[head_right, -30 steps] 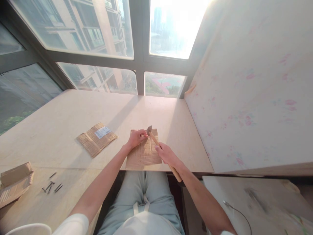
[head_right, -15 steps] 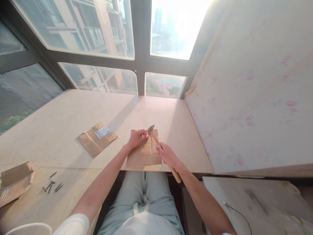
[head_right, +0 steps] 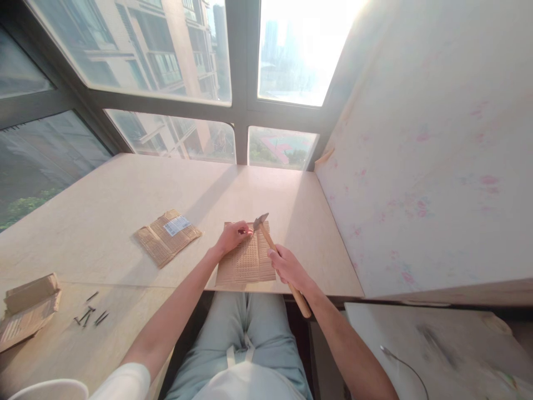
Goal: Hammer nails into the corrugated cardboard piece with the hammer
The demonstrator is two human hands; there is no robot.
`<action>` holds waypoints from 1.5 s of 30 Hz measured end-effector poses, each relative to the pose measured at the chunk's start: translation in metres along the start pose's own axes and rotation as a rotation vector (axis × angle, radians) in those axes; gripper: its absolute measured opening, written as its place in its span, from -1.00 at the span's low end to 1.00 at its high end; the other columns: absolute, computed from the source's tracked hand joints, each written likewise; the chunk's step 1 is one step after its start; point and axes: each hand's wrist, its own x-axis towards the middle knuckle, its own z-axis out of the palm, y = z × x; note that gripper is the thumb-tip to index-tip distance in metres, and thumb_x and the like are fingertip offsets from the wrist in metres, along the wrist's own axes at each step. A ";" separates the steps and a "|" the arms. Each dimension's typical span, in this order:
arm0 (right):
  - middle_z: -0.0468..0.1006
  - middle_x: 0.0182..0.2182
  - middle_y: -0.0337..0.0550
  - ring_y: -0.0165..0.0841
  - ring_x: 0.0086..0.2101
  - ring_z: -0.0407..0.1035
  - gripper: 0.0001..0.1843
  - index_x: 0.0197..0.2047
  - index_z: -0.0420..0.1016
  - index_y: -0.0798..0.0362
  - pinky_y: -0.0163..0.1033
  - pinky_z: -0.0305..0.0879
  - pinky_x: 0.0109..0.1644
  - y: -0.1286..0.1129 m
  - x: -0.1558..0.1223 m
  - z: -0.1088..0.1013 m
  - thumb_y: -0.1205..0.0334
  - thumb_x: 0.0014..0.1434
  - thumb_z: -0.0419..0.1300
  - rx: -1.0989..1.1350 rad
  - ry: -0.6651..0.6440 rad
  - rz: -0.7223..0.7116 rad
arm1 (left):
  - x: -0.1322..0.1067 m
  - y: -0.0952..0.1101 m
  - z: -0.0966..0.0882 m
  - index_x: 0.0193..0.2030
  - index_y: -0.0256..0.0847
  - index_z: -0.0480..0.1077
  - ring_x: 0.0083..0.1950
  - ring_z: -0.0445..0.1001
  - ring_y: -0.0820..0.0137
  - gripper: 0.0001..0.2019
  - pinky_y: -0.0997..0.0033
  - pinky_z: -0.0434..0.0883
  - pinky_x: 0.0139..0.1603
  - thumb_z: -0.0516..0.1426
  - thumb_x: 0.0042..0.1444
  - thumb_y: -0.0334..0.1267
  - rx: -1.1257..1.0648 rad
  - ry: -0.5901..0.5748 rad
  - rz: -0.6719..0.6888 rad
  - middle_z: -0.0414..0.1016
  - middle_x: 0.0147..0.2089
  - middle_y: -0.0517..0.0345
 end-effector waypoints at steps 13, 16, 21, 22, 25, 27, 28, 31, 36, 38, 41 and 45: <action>0.12 -0.63 -0.52 -0.64 -0.76 -0.12 -0.61 -0.36 0.16 -0.02 -0.53 -0.13 -0.81 0.010 -0.022 0.002 -0.14 0.15 0.16 0.088 0.016 0.010 | -0.212 -0.025 -0.116 -0.30 -0.19 0.52 -0.49 0.34 0.39 -0.69 0.40 0.33 -0.35 0.15 0.02 0.02 0.363 0.836 -0.644 0.35 -0.57 0.24; 0.13 -0.64 -0.52 -0.64 -0.77 -0.13 -0.58 -0.36 0.16 -0.02 -0.53 -0.14 -0.82 0.009 -0.024 0.004 -0.18 0.14 0.17 0.125 0.012 0.007 | -0.275 -0.049 -0.134 -0.32 -0.11 0.48 -0.43 0.39 0.30 -0.77 0.31 0.38 -0.27 0.10 -0.03 -0.07 0.546 0.951 -0.889 0.35 -0.56 0.25; 0.15 -0.66 -0.52 -0.65 -0.78 -0.11 -0.52 -0.38 0.18 -0.01 -0.53 -0.13 -0.83 0.007 -0.026 0.012 -0.23 0.08 0.23 0.158 0.005 -0.007 | -0.339 -0.069 -0.138 -0.09 -0.27 0.48 -0.15 0.46 0.12 -0.59 0.08 0.40 -0.01 0.07 0.02 -0.06 0.857 0.855 -1.001 0.51 -0.25 -0.05; 0.15 -0.66 -0.51 -0.65 -0.78 -0.11 -0.52 -0.38 0.20 -0.01 -0.53 -0.12 -0.83 0.007 -0.027 0.014 -0.24 0.07 0.24 0.165 0.005 -0.005 | -0.346 -0.069 -0.135 -0.04 -0.35 0.48 -0.07 0.45 0.06 -0.54 0.05 0.38 0.02 0.06 0.05 -0.05 0.893 0.806 -1.022 0.51 -0.20 -0.16; 0.15 -0.66 -0.51 -0.65 -0.79 -0.10 -0.52 -0.36 0.25 0.00 -0.53 -0.11 -0.84 0.011 -0.028 0.020 -0.24 0.05 0.27 0.189 -0.003 -0.004 | -0.355 -0.067 -0.130 0.04 -0.41 0.46 0.01 0.43 0.04 -0.53 0.06 0.37 0.05 0.06 0.12 -0.09 0.901 0.723 -1.123 0.50 -0.09 -0.27; 0.15 -0.66 -0.49 -0.65 -0.79 -0.09 -0.52 -0.40 0.24 0.00 -0.53 -0.10 -0.83 0.013 -0.030 0.023 -0.22 0.05 0.29 0.200 -0.017 -0.006 | -0.357 -0.068 -0.130 0.06 -0.40 0.47 0.02 0.43 0.06 -0.56 0.10 0.37 0.06 0.07 0.15 -0.14 0.885 0.691 -1.163 0.48 -0.05 -0.28; 0.15 -0.67 -0.48 -0.65 -0.79 -0.08 -0.51 -0.43 0.23 0.01 -0.53 -0.09 -0.83 0.014 -0.031 0.024 -0.21 0.05 0.30 0.201 -0.023 -0.006 | -0.357 -0.068 -0.131 0.06 -0.39 0.47 0.02 0.43 0.07 -0.58 0.12 0.37 0.06 0.07 0.16 -0.17 0.876 0.687 -1.175 0.47 -0.04 -0.28; 0.15 -0.67 -0.47 -0.65 -0.79 -0.07 -0.48 -0.46 0.21 0.02 -0.53 -0.08 -0.84 0.016 -0.036 0.027 -0.23 0.02 0.32 0.200 -0.019 0.007 | -0.356 -0.073 -0.137 0.07 -0.37 0.48 0.00 0.44 0.10 -0.61 0.17 0.37 0.05 0.07 0.19 -0.20 0.845 0.694 -1.181 0.46 -0.03 -0.26; 0.18 -0.66 -0.48 -0.65 -0.78 -0.06 -0.47 -0.36 0.30 0.02 -0.54 -0.08 -0.84 0.021 -0.041 0.031 -0.23 -0.05 0.37 0.213 0.036 0.037 | -0.347 -0.081 -0.142 0.00 -0.23 0.54 -0.07 0.46 0.15 -0.68 0.21 0.39 -0.02 0.10 0.19 -0.19 0.767 0.716 -1.113 0.46 -0.08 -0.17; 0.18 -0.66 -0.48 -0.65 -0.78 -0.05 -0.48 -0.34 0.31 0.02 -0.54 -0.08 -0.84 0.025 -0.042 0.031 -0.22 -0.04 0.37 0.218 0.049 0.046 | -0.344 -0.085 -0.140 -0.05 -0.21 0.56 -0.09 0.46 0.17 -0.72 0.23 0.39 -0.03 0.11 0.18 -0.21 0.743 0.724 -1.067 0.46 -0.09 -0.14; 0.19 -0.66 -0.47 -0.64 -0.78 -0.05 -0.48 -0.33 0.32 0.03 -0.53 -0.06 -0.85 0.032 -0.043 0.030 -0.21 -0.04 0.37 0.215 0.056 0.058 | -0.341 -0.088 -0.137 -0.05 -0.22 0.55 -0.09 0.47 0.17 -0.72 0.24 0.40 -0.04 0.10 0.19 -0.21 0.722 0.754 -1.035 0.47 -0.10 -0.13; 0.19 -0.66 -0.46 -0.64 -0.78 -0.06 -0.50 -0.34 0.31 0.02 -0.52 -0.06 -0.84 0.033 -0.046 0.030 -0.19 -0.04 0.38 0.200 0.054 0.056 | -0.340 -0.091 -0.137 -0.01 -0.26 0.53 -0.09 0.48 0.17 -0.68 0.24 0.39 -0.04 0.07 0.23 -0.20 0.704 0.787 -1.025 0.47 -0.09 -0.15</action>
